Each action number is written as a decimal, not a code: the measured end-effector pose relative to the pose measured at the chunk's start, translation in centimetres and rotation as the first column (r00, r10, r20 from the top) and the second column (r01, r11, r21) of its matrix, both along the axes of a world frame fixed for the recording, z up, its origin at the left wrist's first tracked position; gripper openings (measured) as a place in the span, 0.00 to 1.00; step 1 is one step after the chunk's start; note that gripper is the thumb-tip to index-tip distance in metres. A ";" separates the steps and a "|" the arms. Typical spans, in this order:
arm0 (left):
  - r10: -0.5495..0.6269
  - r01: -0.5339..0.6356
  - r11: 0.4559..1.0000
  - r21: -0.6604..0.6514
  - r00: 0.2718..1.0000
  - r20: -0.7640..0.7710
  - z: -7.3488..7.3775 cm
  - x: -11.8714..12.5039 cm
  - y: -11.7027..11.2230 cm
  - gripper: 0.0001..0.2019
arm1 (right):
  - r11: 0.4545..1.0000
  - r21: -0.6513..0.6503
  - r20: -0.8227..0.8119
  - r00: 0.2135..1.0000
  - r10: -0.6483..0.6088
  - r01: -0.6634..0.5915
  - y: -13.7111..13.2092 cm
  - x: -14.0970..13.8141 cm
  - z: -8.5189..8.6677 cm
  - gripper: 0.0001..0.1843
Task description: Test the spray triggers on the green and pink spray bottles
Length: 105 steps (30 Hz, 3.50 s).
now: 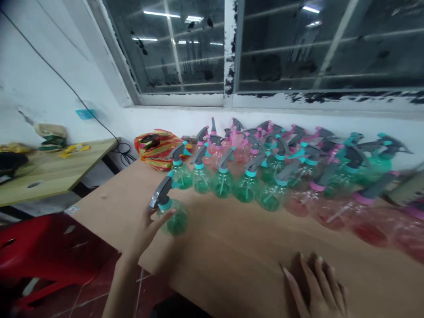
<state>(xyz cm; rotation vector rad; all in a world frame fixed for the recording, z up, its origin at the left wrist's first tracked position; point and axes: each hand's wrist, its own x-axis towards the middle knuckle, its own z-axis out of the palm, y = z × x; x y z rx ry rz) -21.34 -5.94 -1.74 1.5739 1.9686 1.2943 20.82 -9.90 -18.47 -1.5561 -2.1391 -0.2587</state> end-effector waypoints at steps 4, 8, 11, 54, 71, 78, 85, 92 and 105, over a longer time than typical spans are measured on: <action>-0.102 0.102 0.995 -0.001 0.994 -0.036 -0.1 4.3 -0.6 0.15 | 0.987 0.012 -0.094 0.983 -0.157 0.159 -0.1 -1.9 2.0 0.34; -0.164 0.163 0.986 -0.026 0.984 -0.064 0.6 7.6 -0.3 0.15 | 0.981 -0.009 -0.118 0.974 -0.192 0.192 -0.1 -2.8 2.7 0.39; -0.223 0.220 0.974 -0.052 0.974 -0.052 1.1 9.4 0.0 0.15 | 0.981 -0.039 -0.162 0.967 -0.196 0.192 0.0 -2.9 3.2 0.39; -0.699 0.701 0.712 0.041 0.704 0.125 2.4 18.3 3.8 0.24 | 0.908 -0.311 -0.371 0.916 0.154 -0.279 -0.4 -3.8 9.1 0.37; -0.819 0.823 0.563 0.073 0.544 0.180 2.1 19.8 9.9 0.24 | 0.877 -0.254 -0.259 0.903 0.343 -0.407 9.0 -2.6 9.4 0.20; -0.814 0.817 0.573 0.067 0.557 0.164 2.0 19.7 9.6 0.22 | 0.871 -0.273 -0.275 0.901 0.335 -0.407 8.9 -2.4 9.3 0.20; -0.779 0.779 0.625 0.060 0.616 0.119 2.2 19.8 9.3 0.13 | 0.862 -0.309 -0.270 0.906 0.327 -0.403 8.9 -2.4 9.6 0.21; -0.762 0.755 0.647 0.105 0.644 0.066 2.4 19.8 9.2 0.04 | 0.865 -0.281 -0.290 0.896 0.336 -0.415 8.9 -2.4 9.0 0.23; -0.756 0.753 0.654 0.075 0.653 0.038 1.9 19.8 9.3 0.14 | 0.859 -0.300 -0.279 0.899 0.338 -0.416 8.9 -2.2 8.9 0.22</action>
